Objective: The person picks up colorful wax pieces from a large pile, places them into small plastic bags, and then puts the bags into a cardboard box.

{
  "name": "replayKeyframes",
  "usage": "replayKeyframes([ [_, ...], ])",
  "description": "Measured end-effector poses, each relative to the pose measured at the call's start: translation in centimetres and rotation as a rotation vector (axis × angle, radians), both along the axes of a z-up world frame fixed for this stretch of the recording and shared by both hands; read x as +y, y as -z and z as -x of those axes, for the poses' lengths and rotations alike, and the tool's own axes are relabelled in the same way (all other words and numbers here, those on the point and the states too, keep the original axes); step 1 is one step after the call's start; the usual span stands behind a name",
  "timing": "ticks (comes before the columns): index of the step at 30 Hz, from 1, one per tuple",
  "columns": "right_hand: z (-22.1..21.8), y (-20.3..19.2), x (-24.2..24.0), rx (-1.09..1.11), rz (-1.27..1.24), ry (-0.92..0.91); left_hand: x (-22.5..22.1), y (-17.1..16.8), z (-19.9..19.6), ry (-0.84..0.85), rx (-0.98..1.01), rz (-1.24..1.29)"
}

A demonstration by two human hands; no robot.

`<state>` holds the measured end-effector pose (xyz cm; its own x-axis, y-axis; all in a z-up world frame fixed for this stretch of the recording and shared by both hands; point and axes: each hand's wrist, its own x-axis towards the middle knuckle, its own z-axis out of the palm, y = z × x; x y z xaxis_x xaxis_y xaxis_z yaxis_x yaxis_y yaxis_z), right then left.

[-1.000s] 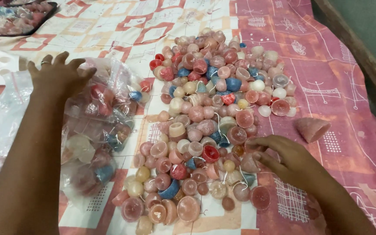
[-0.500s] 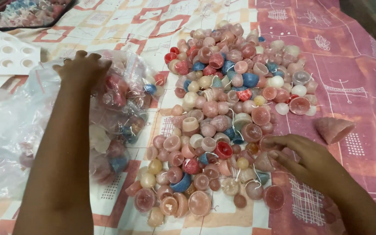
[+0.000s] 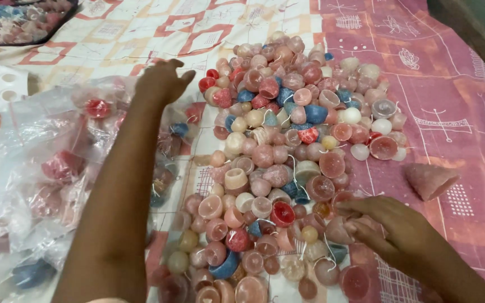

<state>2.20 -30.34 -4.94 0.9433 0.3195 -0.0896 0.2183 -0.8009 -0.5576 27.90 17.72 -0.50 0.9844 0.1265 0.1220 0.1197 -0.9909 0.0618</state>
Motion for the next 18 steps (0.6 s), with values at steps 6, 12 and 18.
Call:
replayKeyframes([
  [6, 0.3, 2.7, -1.8, -0.116, 0.039, -0.155, 0.1, 9.0, -11.1, 0.065, -0.021, 0.355],
  [12, 0.9, 3.9, -2.5, -0.103, 0.034, -0.215, -1.9, 9.5, -11.8, 0.01, -0.011, 0.426],
  [18, 1.1, 3.2, -1.7, -0.275, 0.011, -0.343, -1.8, 9.1, -13.1, -0.077, 0.072, 0.438],
])
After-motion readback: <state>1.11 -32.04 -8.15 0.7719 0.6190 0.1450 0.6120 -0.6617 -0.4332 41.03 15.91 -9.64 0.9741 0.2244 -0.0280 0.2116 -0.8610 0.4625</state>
